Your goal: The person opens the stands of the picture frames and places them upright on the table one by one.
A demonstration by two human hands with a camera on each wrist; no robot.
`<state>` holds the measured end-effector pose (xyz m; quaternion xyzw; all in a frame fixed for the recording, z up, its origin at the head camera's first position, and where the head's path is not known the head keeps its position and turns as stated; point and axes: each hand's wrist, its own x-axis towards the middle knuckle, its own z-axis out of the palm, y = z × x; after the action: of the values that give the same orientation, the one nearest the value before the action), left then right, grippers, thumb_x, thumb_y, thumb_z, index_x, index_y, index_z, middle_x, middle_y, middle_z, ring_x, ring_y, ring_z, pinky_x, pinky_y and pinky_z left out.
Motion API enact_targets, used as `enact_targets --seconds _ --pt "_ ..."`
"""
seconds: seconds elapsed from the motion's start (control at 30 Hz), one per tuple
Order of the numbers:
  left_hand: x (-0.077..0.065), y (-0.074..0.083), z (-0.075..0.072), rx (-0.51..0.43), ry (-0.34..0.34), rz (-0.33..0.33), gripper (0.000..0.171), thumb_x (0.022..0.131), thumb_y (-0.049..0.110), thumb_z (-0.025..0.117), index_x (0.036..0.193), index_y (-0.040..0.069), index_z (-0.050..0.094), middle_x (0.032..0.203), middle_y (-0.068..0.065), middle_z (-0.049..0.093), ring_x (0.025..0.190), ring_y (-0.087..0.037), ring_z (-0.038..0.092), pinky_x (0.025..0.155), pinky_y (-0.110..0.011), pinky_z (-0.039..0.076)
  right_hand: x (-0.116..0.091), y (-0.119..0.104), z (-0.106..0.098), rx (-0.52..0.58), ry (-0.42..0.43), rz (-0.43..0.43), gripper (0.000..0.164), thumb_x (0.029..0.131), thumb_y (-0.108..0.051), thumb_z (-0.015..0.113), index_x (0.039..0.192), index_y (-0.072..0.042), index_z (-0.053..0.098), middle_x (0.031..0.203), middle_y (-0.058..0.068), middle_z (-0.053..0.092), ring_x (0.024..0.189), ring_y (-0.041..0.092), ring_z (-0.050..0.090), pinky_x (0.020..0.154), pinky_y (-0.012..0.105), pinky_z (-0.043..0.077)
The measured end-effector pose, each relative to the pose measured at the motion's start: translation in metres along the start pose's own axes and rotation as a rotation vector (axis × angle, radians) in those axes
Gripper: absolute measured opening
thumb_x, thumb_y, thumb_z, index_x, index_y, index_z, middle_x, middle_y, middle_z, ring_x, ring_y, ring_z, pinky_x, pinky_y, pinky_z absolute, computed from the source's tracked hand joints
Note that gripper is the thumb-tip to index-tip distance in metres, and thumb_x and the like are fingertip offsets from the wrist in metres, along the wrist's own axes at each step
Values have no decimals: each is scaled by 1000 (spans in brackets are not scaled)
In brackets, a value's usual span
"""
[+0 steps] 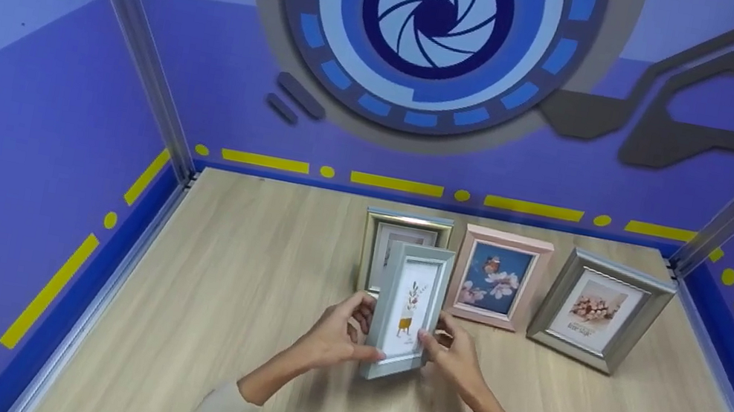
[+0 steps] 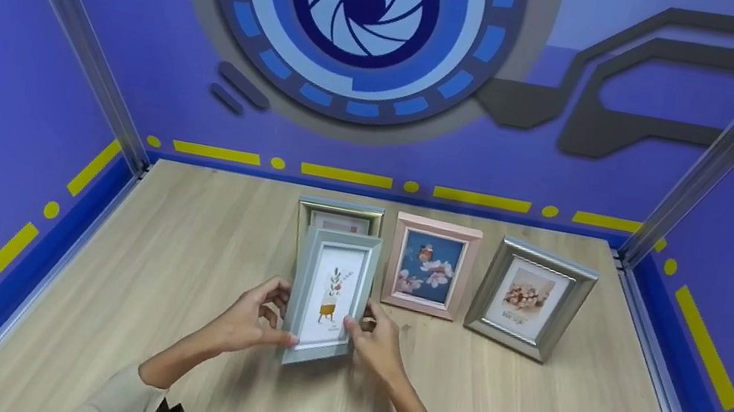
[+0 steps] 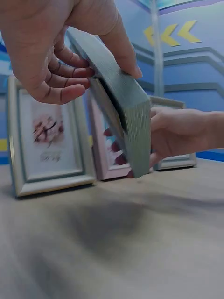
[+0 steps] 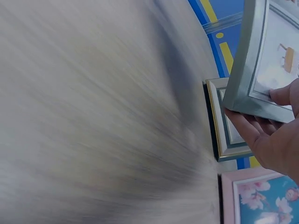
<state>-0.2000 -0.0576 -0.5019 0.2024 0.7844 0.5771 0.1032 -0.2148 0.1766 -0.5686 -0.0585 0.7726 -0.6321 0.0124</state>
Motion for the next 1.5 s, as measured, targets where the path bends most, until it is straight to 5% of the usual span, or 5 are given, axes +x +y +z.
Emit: enact_targets --seconds 0.2,0.43,0.8,1.03,1.5 --pt "4 1 12 45 -28 1 54 73 16 81 115 13 48 100 -3 55 90 -23 56 66 -23 47 1 25 -8 113 -132 100 51 92 -19 62 137 -2 43 118 20 57 97 26 64 74 42 57" --pt "0 5 20 1 -92 42 45 84 22 72 124 18 52 113 -10 58 101 -27 56 73 -26 49 -4 36 -10 207 -246 136 54 94 -21 59 138 1 37 121 19 57 99 22 64 78 46 56" --pt "0 -2 25 -184 -247 8 57 86 23 69 137 28 44 134 3 48 122 -26 49 92 -33 49 -4 36 -13 270 -322 135 54 95 -21 55 140 0 34 125 16 55 108 24 60 82 46 54" --pt "3 -10 27 -262 -258 -37 61 83 26 73 137 25 43 138 -4 44 123 -31 47 90 -32 50 -1 35 -12 271 -326 156 61 94 -27 57 143 -1 31 137 21 49 117 28 57 87 44 53" --pt "1 -15 30 -240 -231 -55 56 83 32 73 134 30 50 130 6 53 120 -28 50 89 -30 50 -2 36 -10 306 -340 216 66 95 -28 57 145 2 26 135 21 49 115 29 59 88 44 53"
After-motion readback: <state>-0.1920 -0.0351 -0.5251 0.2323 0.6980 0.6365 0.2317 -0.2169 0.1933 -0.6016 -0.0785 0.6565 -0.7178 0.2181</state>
